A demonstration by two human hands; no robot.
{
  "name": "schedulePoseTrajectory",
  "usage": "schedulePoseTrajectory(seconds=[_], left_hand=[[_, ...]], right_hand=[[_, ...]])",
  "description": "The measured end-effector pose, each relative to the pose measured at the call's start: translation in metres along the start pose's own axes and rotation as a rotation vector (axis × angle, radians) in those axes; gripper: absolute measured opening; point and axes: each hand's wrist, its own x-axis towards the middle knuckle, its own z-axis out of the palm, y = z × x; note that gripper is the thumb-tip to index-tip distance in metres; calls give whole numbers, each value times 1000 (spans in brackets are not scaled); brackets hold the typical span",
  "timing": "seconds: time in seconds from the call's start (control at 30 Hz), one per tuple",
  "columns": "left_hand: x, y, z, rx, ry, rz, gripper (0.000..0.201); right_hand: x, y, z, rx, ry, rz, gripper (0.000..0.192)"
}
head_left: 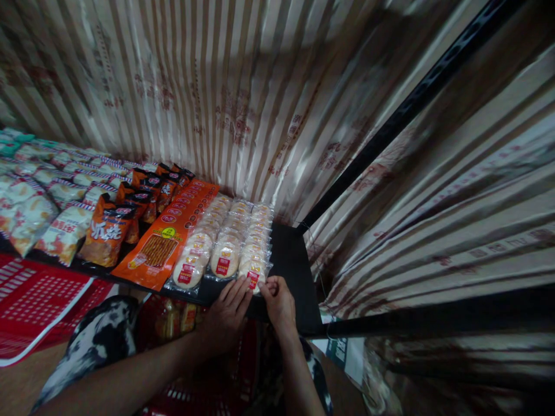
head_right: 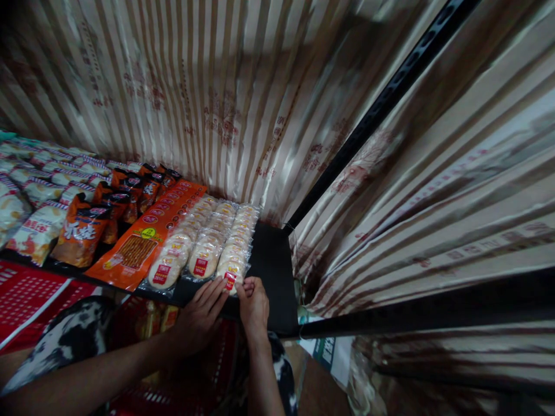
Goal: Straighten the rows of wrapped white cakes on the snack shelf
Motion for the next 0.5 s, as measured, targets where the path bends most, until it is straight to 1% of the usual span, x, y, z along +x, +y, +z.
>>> schedulePoseTrajectory(seconds=[0.1, 0.2, 0.33, 0.5], left_hand=[[0, 0, 0, -9, -10, -9, 48], [0, -1, 0, -12, -29, 2, 49], [-2, -2, 1, 1, -30, 17, 52], [-3, -2, 4, -31, -59, 13, 59]], right_hand=[[-1, -3, 0, -71, -5, 25, 23], [0, -4, 0, -82, -13, 37, 25], [1, -2, -1, -33, -6, 53, 31], [3, 5, -2, 105, 5, 47, 40]])
